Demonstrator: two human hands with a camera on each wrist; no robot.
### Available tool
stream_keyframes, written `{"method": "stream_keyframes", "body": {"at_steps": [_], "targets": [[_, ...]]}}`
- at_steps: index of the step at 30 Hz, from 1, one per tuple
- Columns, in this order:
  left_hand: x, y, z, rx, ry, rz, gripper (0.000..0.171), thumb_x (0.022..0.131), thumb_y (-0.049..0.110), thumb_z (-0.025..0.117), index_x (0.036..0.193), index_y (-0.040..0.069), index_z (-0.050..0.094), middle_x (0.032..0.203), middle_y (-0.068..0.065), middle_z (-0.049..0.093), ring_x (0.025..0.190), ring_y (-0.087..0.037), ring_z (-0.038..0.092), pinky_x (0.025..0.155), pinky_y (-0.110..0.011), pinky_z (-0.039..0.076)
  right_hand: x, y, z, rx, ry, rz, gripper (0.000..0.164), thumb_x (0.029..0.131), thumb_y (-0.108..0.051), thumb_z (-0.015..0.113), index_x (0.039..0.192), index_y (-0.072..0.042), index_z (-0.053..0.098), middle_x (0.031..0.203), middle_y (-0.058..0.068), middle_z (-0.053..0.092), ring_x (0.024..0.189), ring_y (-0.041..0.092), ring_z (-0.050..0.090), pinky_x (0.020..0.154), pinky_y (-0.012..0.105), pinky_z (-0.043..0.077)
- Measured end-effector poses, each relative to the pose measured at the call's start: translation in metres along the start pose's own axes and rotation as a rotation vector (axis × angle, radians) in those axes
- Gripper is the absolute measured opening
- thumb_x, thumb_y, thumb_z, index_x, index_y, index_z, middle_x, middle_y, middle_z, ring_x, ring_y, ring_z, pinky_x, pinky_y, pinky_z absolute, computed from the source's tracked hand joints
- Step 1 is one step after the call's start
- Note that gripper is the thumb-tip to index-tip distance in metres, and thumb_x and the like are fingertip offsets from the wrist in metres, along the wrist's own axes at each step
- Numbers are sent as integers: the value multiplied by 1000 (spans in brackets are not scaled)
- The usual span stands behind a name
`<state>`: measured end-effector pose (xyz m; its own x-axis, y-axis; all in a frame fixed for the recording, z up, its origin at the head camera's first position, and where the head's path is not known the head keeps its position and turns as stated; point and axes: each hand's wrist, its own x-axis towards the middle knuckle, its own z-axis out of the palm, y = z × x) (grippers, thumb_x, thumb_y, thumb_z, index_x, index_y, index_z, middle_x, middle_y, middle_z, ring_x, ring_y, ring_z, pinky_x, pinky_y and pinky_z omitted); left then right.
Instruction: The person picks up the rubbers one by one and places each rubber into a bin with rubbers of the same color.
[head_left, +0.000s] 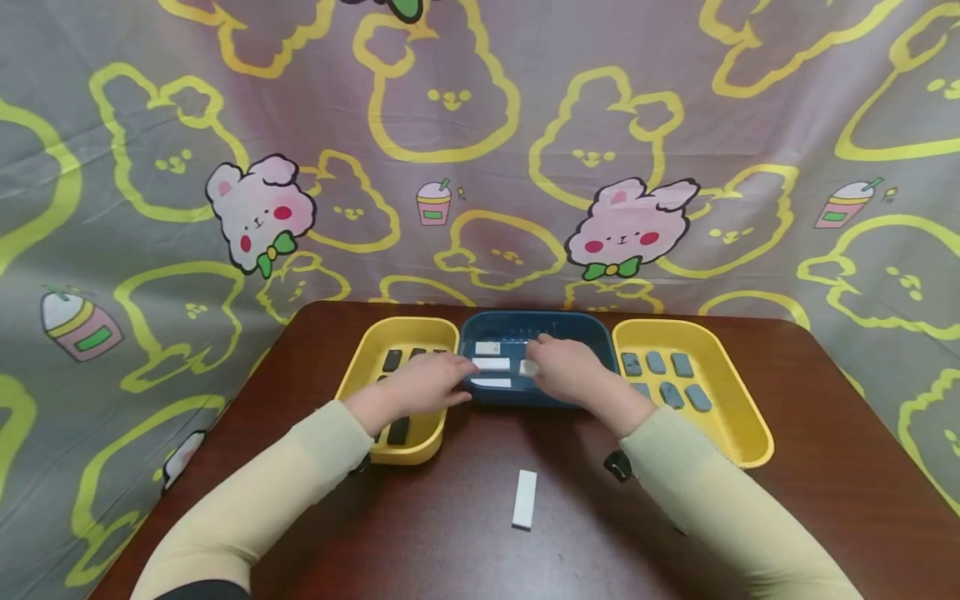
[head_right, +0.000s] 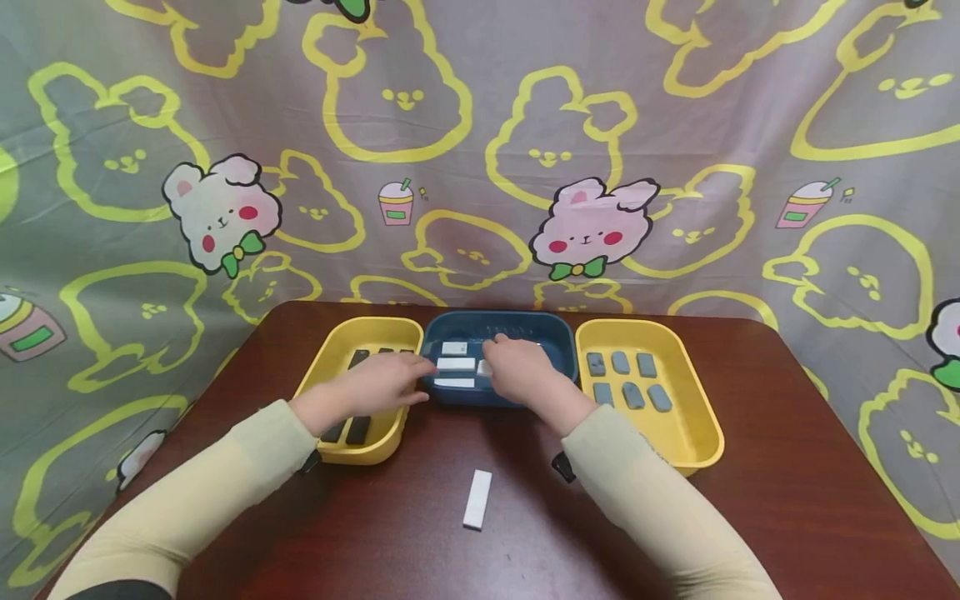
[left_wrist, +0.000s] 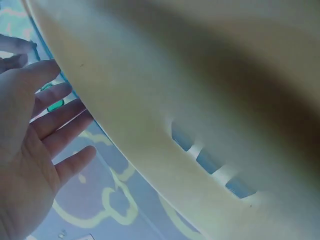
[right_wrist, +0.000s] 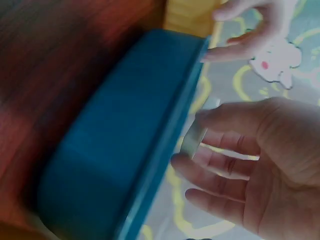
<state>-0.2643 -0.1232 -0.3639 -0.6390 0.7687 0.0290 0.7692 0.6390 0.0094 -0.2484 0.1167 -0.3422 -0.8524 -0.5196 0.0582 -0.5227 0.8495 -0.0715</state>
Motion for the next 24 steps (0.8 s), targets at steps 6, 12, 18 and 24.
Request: {"method": "stream_keyframes", "body": {"at_steps": [6,12,18,24], "targets": [[9,4,1,156,-29,109,19,90,22,70,105,11,66,93,-4,69,86,-20,66,78,-38,52,19,3,19,0,-55,68,14,92,-7,61,104,-3,66,94,12,65,77,25,60,73,42,52],[19,6,0,213,-100,118,7,95,20,63,91,14,66,73,2,64,64,-15,59,62,-31,50,36,11,33,110,-160,127,25,91,-9,64,68,-11,56,62,1,49,57,17,43,54,33,38],[21,7,-1,164,-111,108,12,96,18,63,91,13,72,74,1,66,68,-15,61,66,-32,51,44,19,46,145,-192,155,33,85,-2,63,58,-13,48,59,0,43,58,18,40,55,32,33],[23,7,0,127,-103,108,11,95,15,64,91,13,74,75,2,66,68,-13,59,69,-31,52,47,22,49,152,-219,214,22,87,-4,62,66,-12,61,68,2,56,65,21,51,63,36,41]]}}
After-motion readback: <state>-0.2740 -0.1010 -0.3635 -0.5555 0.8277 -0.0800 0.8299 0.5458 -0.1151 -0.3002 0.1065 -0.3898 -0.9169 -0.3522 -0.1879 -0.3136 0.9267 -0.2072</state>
